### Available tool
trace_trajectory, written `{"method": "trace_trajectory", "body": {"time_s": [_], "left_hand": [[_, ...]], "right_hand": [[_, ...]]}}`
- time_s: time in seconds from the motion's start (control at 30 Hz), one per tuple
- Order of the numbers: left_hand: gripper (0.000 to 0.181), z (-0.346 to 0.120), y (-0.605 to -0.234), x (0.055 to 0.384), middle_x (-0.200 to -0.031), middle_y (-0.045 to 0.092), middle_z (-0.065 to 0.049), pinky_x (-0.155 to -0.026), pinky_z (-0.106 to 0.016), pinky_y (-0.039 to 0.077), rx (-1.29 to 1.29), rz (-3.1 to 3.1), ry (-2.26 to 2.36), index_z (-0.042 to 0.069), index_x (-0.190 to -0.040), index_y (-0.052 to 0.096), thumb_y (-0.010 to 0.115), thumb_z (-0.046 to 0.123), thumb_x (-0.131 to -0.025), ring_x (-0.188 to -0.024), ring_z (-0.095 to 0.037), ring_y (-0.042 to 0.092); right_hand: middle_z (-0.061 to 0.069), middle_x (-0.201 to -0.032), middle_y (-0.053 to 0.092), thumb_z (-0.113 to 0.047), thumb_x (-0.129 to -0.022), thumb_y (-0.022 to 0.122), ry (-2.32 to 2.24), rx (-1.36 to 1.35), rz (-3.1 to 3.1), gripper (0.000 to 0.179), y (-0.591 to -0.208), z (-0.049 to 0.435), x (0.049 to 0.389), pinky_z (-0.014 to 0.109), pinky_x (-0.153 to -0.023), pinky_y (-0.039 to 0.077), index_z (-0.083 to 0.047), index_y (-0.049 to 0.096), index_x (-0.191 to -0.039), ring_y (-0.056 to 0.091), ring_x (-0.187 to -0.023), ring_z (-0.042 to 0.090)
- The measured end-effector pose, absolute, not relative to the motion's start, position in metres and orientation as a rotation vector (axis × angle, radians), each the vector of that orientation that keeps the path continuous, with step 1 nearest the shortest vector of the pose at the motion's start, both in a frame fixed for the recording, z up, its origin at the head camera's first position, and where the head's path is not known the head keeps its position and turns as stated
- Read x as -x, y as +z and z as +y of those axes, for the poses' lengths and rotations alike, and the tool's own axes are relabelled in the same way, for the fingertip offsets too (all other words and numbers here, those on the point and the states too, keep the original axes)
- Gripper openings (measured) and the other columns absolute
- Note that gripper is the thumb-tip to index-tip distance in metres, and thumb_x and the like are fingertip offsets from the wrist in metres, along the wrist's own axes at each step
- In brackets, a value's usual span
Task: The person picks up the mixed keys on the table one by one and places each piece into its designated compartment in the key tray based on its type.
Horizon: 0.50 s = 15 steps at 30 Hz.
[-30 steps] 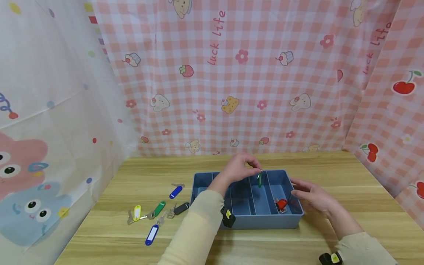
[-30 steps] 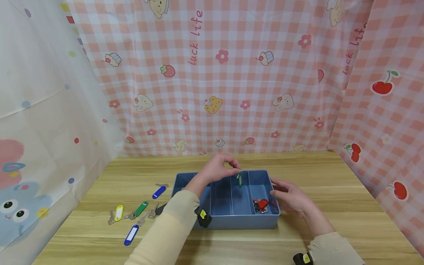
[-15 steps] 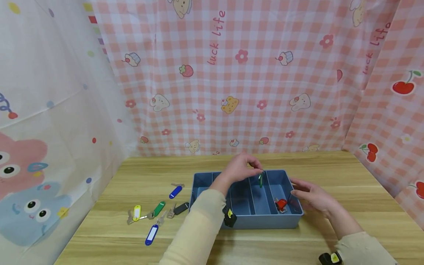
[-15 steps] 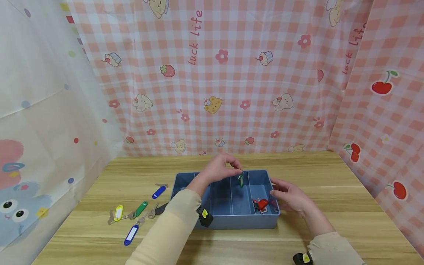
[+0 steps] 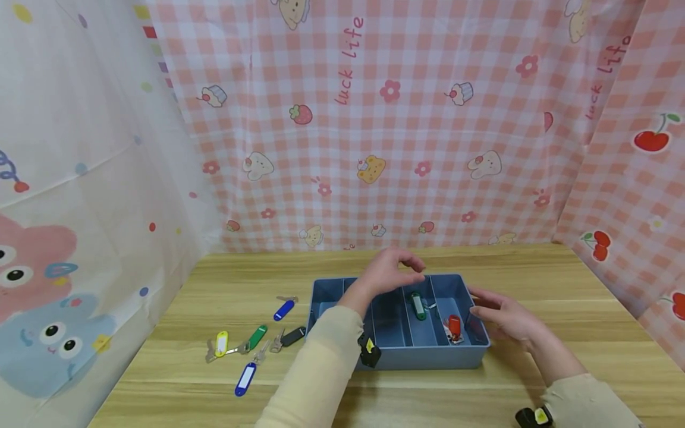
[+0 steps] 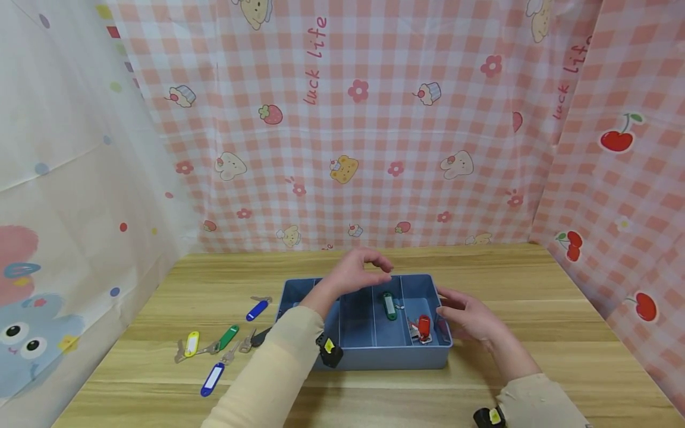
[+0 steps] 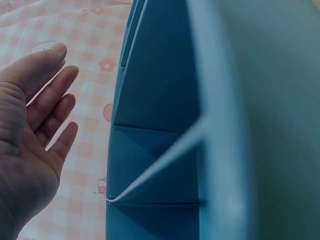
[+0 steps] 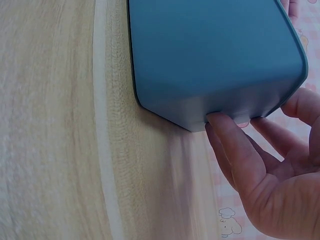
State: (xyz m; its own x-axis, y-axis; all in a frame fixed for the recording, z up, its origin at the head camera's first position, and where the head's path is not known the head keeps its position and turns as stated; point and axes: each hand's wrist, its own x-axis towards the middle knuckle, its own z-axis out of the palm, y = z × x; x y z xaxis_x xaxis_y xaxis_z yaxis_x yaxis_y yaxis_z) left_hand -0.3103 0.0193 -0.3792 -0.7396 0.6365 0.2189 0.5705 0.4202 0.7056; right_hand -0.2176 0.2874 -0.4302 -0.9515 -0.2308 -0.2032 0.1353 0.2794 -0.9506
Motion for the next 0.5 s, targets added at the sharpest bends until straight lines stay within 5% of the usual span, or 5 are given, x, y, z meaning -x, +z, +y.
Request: {"method": "trace_trajectory", "body": {"time_s": [0.5], "left_hand": [[0.035, 0.01, -0.365, 0.292, -0.122, 0.067, -0.001, -0.099, -0.024, 0.043, -1.368, 2.534, 1.153, 0.009, -0.123, 0.068, 0.074, 0.022, -0.091, -0.113, -0.011, 0.058]], "right_hand": [[0.036, -0.154, 0.019, -0.016, -0.102, 0.055, -1.699, 0.081, 2.262, 0.064, -0.429, 0.287, 0.217, 0.06, -0.096, 0.045, 0.004, 0.023, -0.153, 0.034, -0.134, 0.051]]}}
